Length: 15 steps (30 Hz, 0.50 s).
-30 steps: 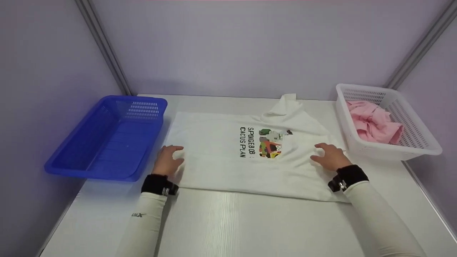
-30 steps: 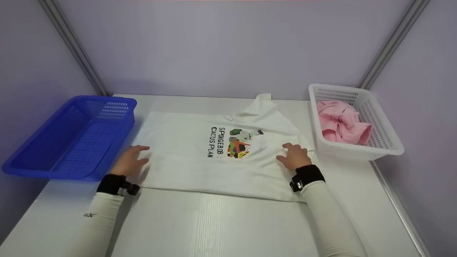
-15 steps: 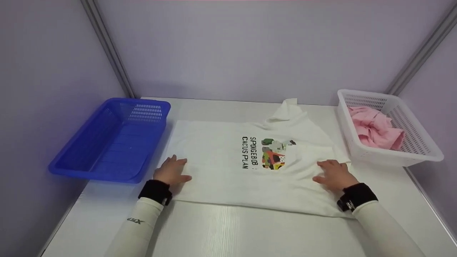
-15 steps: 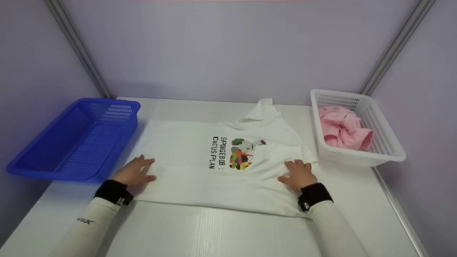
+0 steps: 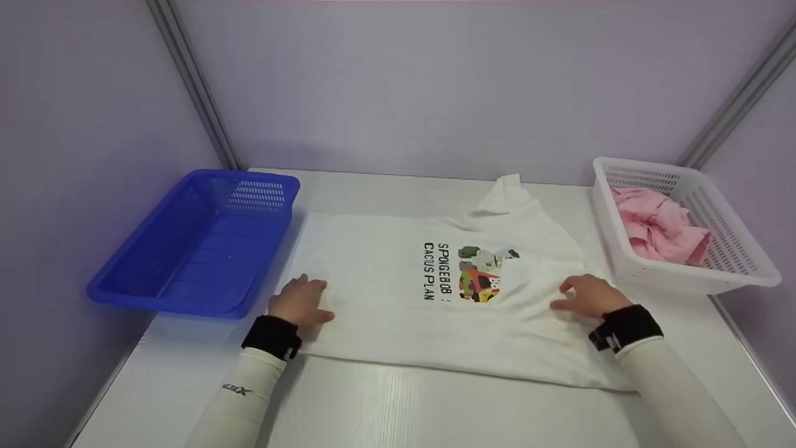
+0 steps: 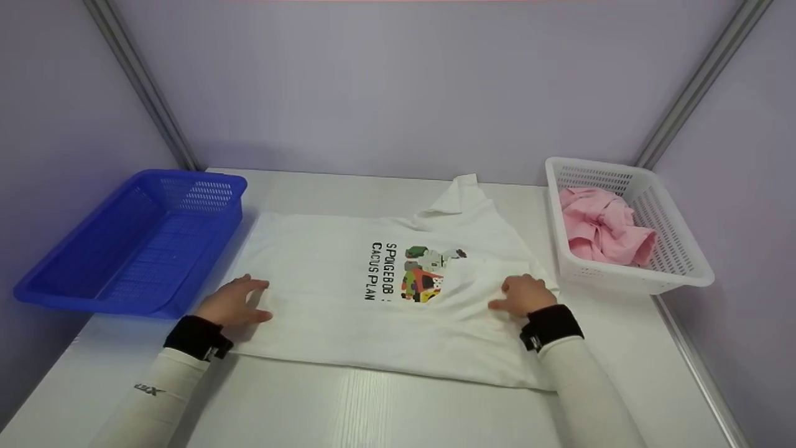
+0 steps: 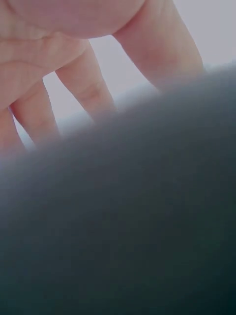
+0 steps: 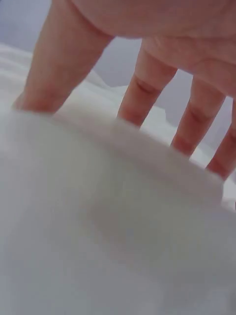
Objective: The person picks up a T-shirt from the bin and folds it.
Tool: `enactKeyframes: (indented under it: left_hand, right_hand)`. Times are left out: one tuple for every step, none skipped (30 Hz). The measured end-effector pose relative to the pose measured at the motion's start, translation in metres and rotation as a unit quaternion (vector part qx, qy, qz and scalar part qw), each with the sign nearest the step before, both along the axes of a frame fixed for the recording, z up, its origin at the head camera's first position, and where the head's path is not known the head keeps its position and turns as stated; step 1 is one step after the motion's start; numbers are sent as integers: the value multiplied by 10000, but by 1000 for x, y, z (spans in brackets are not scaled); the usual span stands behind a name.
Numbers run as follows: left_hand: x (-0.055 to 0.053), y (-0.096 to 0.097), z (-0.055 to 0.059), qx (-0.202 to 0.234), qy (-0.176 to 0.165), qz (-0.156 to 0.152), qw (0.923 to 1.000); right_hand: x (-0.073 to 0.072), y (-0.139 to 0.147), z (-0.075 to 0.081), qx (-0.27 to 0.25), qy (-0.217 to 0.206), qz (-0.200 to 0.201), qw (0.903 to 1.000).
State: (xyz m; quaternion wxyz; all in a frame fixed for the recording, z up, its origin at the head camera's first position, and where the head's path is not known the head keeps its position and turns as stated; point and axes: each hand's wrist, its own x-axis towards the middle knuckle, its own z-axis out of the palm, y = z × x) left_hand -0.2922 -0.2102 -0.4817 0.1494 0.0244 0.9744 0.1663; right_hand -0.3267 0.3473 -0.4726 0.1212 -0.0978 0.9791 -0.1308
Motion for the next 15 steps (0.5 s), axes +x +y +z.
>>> enactKeyframes:
  left_hand:
    - [-1, 0, 0, -18, 26, -13, 10000]
    - [-1, 1, 0, -29, 41, -21, 10000]
    - [-2, 1, 0, -35, 47, -23, 10000]
    - [-2, 1, 0, -45, 59, -18, 10000]
    - [-2, 1, 0, -69, 71, -27, 9999]
    - [-2, 1, 0, -92, 85, -32, 9999]
    - [-2, 2, 0, -113, 97, -39, 9999]
    - [-2, 2, 0, -132, 113, -45, 9998]
    - [-2, 2, 0, -149, 127, -41, 9998]
    - [-2, 2, 0, -167, 143, -41, 9998]
    - [-2, 2, 0, -173, 144, -36, 9997]
    - [-2, 2, 0, -184, 148, -33, 9997]
    - [-2, 3, 0, -202, 150, -43, 9997]
    - [-2, 3, 0, -215, 143, -60, 9996]
    - [-3, 3, 1, -207, 139, -72, 9997]
  right_hand:
    - [-8, -3, 3, -54, 183, -47, 9998]
    - [-18, -7, 5, -126, 395, -107, 9991]
    - [-27, -12, 6, -212, 584, -195, 9979]
    - [-38, -19, 5, -299, 780, -264, 9962]
    - [-50, -27, 4, -352, 938, -311, 9945]
    - [-61, -36, 2, -387, 1008, -349, 9935]
    - [-72, -45, 0, -422, 1022, -383, 9931]
    - [-82, -55, -3, -429, 996, -405, 9933]
    - [-92, -65, -5, -412, 953, -408, 9938]
    - [-101, -74, -8, -381, 905, -397, 9944]
    - [-109, -84, -10, -329, 849, -369, 9952]
    - [-115, -94, -12, -290, 797, -355, 9958]
    - [-120, -102, -13, -235, 747, -351, 9963]
    - [-125, -110, -14, -170, 715, -333, 9967]
    - [-128, -118, -14, -105, 685, -310, 9971]
